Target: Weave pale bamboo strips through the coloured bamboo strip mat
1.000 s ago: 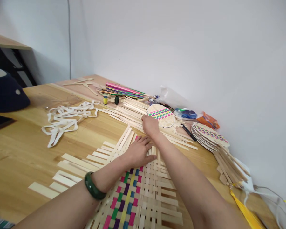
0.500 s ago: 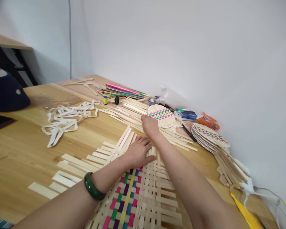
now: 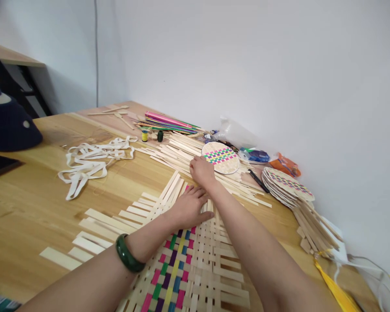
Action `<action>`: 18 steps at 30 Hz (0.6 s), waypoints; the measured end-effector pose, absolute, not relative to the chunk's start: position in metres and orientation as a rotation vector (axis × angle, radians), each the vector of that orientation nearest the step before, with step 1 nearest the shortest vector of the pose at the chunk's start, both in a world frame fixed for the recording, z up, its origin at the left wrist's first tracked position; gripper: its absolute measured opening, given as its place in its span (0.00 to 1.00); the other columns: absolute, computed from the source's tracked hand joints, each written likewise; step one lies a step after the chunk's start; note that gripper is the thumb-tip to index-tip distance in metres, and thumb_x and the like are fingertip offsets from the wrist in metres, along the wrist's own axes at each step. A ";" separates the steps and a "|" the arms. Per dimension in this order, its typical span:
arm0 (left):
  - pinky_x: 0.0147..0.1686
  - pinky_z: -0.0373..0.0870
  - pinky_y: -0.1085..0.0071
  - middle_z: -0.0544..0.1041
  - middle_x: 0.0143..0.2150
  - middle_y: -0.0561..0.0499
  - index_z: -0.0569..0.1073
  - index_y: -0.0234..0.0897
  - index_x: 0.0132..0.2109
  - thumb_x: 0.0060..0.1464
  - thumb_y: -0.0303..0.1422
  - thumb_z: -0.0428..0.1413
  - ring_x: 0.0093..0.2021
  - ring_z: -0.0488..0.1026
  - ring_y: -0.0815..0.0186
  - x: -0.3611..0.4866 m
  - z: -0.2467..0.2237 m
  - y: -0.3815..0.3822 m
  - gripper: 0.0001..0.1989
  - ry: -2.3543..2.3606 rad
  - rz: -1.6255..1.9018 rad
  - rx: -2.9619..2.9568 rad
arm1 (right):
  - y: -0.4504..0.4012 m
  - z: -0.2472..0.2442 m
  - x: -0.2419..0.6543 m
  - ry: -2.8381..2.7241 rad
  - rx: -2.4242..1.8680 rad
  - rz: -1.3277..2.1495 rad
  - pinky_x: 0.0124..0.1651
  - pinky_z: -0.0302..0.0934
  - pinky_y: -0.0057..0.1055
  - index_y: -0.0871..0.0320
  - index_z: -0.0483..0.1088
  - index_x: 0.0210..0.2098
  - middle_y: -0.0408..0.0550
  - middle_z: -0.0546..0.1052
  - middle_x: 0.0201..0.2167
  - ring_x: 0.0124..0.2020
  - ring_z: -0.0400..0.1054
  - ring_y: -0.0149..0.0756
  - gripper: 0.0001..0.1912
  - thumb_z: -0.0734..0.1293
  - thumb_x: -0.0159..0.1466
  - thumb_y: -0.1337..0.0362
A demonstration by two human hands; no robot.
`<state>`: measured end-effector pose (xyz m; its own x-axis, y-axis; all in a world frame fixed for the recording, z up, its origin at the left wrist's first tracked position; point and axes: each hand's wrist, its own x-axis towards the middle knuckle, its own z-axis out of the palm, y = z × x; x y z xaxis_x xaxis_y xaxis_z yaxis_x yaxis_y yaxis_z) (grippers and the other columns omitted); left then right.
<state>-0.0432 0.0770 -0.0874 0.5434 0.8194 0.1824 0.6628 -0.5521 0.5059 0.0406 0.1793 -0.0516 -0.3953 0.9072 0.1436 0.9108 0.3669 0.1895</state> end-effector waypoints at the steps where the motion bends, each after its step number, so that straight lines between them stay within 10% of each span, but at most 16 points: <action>1: 0.68 0.49 0.53 0.67 0.65 0.39 0.70 0.32 0.60 0.59 0.47 0.52 0.67 0.59 0.50 -0.043 -0.086 0.077 0.29 1.212 0.566 2.404 | 0.179 -0.051 0.041 -2.582 -1.726 -0.371 0.38 0.60 0.31 0.57 0.75 0.39 0.51 0.76 0.48 0.50 0.65 0.40 0.14 0.58 0.67 0.65; 18: 0.66 0.53 0.52 0.69 0.63 0.38 0.70 0.33 0.59 0.58 0.45 0.54 0.65 0.62 0.49 -0.043 -0.089 0.077 0.27 1.177 0.652 2.393 | 0.175 -0.042 0.036 -2.714 -1.699 -0.250 0.44 0.63 0.31 0.57 0.75 0.36 0.52 0.75 0.49 0.53 0.64 0.42 0.08 0.64 0.64 0.63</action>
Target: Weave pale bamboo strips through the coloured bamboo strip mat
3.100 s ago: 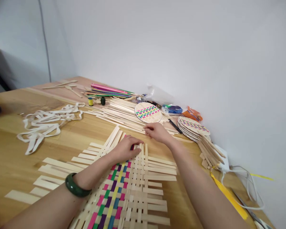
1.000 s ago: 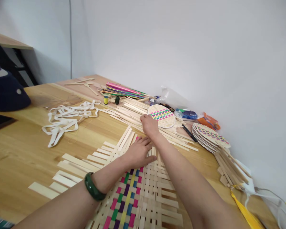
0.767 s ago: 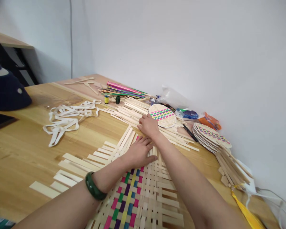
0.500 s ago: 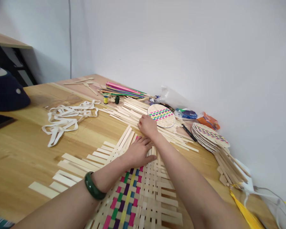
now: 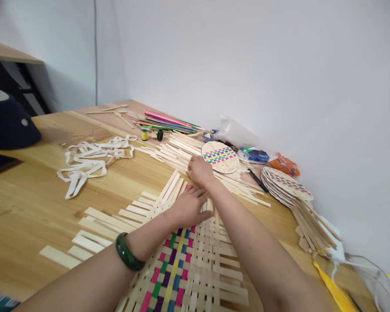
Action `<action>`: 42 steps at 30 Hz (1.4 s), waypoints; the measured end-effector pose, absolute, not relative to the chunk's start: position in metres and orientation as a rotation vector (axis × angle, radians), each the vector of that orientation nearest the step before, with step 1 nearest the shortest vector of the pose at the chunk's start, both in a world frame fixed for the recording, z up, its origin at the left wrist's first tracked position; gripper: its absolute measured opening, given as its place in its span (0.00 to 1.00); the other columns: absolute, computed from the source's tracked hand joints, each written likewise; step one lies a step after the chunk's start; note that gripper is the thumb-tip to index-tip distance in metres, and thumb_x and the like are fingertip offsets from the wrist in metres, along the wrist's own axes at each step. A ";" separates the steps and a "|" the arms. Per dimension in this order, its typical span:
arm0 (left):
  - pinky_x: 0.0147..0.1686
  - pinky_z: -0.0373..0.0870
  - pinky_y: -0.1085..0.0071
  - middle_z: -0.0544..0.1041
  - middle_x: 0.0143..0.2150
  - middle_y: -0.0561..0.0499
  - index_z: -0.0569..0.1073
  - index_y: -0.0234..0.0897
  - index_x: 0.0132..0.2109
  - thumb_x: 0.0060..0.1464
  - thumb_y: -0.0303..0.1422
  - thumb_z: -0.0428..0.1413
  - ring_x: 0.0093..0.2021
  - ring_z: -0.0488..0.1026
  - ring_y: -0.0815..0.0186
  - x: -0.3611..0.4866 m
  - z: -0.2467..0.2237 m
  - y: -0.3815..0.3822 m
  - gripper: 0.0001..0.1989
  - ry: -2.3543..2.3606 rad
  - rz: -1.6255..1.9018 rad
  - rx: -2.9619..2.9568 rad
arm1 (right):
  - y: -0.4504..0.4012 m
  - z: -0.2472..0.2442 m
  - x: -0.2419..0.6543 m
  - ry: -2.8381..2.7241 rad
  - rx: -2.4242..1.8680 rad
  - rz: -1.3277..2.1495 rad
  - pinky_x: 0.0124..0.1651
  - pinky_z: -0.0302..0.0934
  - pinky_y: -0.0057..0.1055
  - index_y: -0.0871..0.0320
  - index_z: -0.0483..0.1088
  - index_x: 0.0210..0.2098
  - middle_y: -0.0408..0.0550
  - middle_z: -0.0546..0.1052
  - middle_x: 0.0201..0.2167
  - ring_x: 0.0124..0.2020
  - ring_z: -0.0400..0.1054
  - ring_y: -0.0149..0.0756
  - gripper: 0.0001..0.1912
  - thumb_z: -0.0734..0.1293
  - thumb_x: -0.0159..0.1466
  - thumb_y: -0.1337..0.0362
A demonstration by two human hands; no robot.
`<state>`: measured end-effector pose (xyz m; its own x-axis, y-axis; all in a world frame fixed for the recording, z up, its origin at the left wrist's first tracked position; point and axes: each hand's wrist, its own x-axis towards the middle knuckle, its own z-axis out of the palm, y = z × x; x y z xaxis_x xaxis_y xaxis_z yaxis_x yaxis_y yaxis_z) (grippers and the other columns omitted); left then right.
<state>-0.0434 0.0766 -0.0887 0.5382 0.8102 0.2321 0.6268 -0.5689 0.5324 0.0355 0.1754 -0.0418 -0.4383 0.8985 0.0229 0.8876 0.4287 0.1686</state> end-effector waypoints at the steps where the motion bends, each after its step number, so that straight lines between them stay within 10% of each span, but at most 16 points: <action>1: 0.66 0.52 0.53 0.69 0.63 0.38 0.70 0.33 0.59 0.58 0.45 0.54 0.65 0.62 0.49 -0.043 -0.088 0.076 0.27 1.180 0.646 2.392 | 0.176 -0.041 0.034 2.587 1.617 0.225 0.43 0.62 0.31 0.57 0.75 0.35 0.52 0.75 0.48 0.52 0.64 0.42 0.08 0.64 0.64 0.64; 23: 0.67 0.52 0.54 0.72 0.61 0.42 0.78 0.33 0.49 0.67 0.38 0.42 0.65 0.63 0.55 -0.045 -0.086 0.079 0.22 1.158 0.644 2.377 | 0.153 0.005 0.062 2.977 1.881 0.096 0.42 0.59 0.28 0.59 0.68 0.49 0.48 0.78 0.38 0.39 0.71 0.35 0.16 0.56 0.64 0.69; 42: 0.63 0.60 0.60 0.81 0.48 0.43 0.79 0.35 0.39 0.60 0.49 0.49 0.58 0.72 0.58 -0.065 -0.068 0.099 0.23 0.839 1.367 1.096 | 0.049 -0.055 0.178 2.570 2.419 -0.716 0.27 0.57 0.29 0.54 0.76 0.35 0.43 0.75 0.24 0.25 0.65 0.34 0.17 0.65 0.56 0.49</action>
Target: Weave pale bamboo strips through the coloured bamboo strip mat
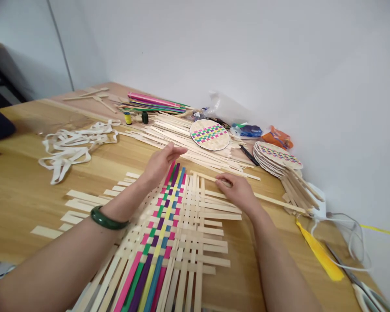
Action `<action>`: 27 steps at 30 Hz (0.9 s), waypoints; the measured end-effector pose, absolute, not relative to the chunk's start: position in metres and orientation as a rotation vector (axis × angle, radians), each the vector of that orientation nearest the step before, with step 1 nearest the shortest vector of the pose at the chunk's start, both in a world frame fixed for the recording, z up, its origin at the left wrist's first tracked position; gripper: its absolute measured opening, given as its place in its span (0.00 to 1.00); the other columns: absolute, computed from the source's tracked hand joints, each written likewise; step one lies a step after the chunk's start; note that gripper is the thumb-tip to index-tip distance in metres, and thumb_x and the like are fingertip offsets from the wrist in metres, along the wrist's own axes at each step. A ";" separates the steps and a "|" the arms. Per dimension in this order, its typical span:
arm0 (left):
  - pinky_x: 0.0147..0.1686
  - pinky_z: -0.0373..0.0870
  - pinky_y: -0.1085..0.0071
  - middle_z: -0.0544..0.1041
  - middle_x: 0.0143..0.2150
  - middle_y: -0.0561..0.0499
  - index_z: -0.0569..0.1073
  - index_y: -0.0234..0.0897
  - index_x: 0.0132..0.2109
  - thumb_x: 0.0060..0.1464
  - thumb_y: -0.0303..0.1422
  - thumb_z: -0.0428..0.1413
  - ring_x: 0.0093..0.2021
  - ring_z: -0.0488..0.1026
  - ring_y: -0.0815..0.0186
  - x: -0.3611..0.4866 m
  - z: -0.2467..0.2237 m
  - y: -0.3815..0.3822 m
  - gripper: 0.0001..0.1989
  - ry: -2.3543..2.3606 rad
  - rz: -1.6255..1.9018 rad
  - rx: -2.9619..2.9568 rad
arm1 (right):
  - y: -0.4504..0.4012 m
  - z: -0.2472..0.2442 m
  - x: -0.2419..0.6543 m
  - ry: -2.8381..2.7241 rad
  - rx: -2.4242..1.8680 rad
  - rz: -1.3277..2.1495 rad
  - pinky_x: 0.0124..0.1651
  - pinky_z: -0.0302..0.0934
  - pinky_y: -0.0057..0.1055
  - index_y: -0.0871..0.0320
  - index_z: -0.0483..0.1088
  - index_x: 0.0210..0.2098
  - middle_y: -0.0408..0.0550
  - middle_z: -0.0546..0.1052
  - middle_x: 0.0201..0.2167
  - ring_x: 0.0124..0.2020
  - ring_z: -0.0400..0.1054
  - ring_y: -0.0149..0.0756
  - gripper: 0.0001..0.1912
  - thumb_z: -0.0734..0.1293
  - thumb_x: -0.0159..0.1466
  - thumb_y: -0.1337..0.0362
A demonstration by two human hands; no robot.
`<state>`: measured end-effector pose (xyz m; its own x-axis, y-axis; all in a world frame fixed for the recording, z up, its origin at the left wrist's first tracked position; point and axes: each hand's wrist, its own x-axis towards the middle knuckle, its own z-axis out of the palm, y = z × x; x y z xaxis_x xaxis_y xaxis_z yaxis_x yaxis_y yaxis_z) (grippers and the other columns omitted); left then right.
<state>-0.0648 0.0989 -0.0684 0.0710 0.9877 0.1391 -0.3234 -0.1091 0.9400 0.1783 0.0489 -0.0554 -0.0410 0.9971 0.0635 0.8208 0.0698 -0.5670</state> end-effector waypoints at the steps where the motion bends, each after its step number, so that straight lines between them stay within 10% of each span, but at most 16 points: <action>1: 0.62 0.62 0.60 0.81 0.48 0.42 0.79 0.34 0.39 0.60 0.50 0.49 0.56 0.73 0.57 -0.069 -0.063 0.100 0.24 0.783 1.370 1.016 | 0.050 -0.057 0.180 -1.912 -1.785 0.574 0.27 0.57 0.29 0.55 0.76 0.35 0.43 0.75 0.24 0.24 0.65 0.33 0.17 0.65 0.56 0.49; 12: 0.54 0.72 0.60 0.80 0.44 0.44 0.77 0.33 0.46 0.66 0.49 0.41 0.52 0.76 0.58 -0.122 0.030 0.070 0.27 0.745 1.414 0.907 | 0.056 -0.061 0.202 -1.737 -1.737 0.928 0.21 0.52 0.26 0.57 0.75 0.33 0.40 0.70 0.19 0.19 0.60 0.28 0.22 0.68 0.50 0.46; 27: 0.50 0.73 0.68 0.80 0.48 0.49 0.81 0.43 0.45 0.61 0.34 0.54 0.50 0.77 0.63 -0.157 -0.065 -0.058 0.11 1.236 0.974 1.830 | 0.063 -0.071 0.208 -1.758 -1.738 0.750 0.27 0.60 0.29 0.57 0.78 0.31 0.47 0.78 0.26 0.26 0.66 0.34 0.25 0.69 0.49 0.42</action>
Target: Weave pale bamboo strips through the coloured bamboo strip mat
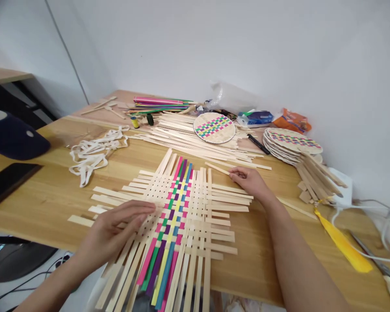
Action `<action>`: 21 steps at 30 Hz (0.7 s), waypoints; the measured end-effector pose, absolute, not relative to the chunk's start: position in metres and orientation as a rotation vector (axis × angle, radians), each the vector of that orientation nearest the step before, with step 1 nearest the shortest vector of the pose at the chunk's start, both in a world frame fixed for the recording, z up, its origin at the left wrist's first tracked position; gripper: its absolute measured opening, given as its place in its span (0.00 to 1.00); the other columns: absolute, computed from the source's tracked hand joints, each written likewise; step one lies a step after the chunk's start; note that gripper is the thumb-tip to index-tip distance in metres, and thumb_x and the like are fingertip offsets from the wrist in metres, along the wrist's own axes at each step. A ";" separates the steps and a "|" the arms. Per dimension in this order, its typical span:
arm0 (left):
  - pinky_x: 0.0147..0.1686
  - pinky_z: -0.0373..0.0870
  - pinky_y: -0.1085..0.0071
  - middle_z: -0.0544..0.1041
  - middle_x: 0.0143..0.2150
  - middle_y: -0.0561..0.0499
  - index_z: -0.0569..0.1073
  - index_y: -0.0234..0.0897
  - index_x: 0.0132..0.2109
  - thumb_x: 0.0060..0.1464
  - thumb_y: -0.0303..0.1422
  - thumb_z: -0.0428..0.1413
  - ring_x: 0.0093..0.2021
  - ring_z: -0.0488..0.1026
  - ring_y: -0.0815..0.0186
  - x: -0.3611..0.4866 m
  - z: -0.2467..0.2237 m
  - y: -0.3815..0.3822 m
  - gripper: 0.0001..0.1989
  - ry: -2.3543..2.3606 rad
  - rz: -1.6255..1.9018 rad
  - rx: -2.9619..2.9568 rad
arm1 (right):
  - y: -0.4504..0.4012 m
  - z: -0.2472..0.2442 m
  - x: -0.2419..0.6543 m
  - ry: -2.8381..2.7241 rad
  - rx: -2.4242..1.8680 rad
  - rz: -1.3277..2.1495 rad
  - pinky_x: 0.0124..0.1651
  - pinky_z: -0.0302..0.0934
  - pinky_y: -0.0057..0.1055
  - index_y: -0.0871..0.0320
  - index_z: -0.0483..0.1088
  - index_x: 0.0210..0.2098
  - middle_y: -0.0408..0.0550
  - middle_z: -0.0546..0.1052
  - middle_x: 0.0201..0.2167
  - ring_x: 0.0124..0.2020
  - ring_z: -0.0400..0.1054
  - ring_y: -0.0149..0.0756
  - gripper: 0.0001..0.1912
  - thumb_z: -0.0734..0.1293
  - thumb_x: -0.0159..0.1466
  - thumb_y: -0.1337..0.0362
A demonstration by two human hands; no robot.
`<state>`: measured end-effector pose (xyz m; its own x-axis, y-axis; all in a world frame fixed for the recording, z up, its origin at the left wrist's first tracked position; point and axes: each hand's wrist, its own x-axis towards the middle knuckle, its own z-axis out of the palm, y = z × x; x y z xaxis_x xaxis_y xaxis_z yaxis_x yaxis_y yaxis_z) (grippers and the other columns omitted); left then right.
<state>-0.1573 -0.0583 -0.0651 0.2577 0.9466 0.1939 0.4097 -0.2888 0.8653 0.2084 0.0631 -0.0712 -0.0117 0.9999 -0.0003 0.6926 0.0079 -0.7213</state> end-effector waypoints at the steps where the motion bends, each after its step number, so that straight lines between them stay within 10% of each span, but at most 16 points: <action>1: 0.49 0.74 0.68 0.82 0.44 0.49 0.81 0.42 0.43 0.61 0.35 0.54 0.47 0.78 0.63 -0.161 -0.065 -0.057 0.10 1.300 1.008 1.720 | 0.063 -0.071 0.208 -1.759 -1.738 0.748 0.27 0.59 0.29 0.57 0.78 0.31 0.47 0.77 0.25 0.25 0.66 0.34 0.25 0.69 0.49 0.41; 6: 0.39 0.76 0.68 0.77 0.21 0.54 0.78 0.37 0.44 0.59 0.40 0.55 0.34 0.80 0.62 -0.173 -0.058 -0.045 0.14 1.406 1.057 1.366 | 0.061 -0.068 0.206 -1.713 -1.741 0.827 0.24 0.57 0.28 0.59 0.76 0.32 0.45 0.74 0.23 0.22 0.63 0.31 0.25 0.69 0.49 0.43; 21: 0.52 0.72 0.62 0.83 0.43 0.49 0.81 0.38 0.41 0.54 0.37 0.57 0.46 0.78 0.59 -0.108 -0.024 0.052 0.12 1.321 0.797 1.565 | 0.036 -0.029 0.195 -2.039 -1.568 0.560 0.41 0.67 0.34 0.53 0.78 0.34 0.47 0.82 0.37 0.38 0.75 0.41 0.15 0.66 0.58 0.51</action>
<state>-0.1084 0.0520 -0.0237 0.2182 0.9728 -0.0773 0.3857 -0.0132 0.9225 0.1947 0.0359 -0.0286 -0.2088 0.9678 0.1403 0.7607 0.2509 -0.5986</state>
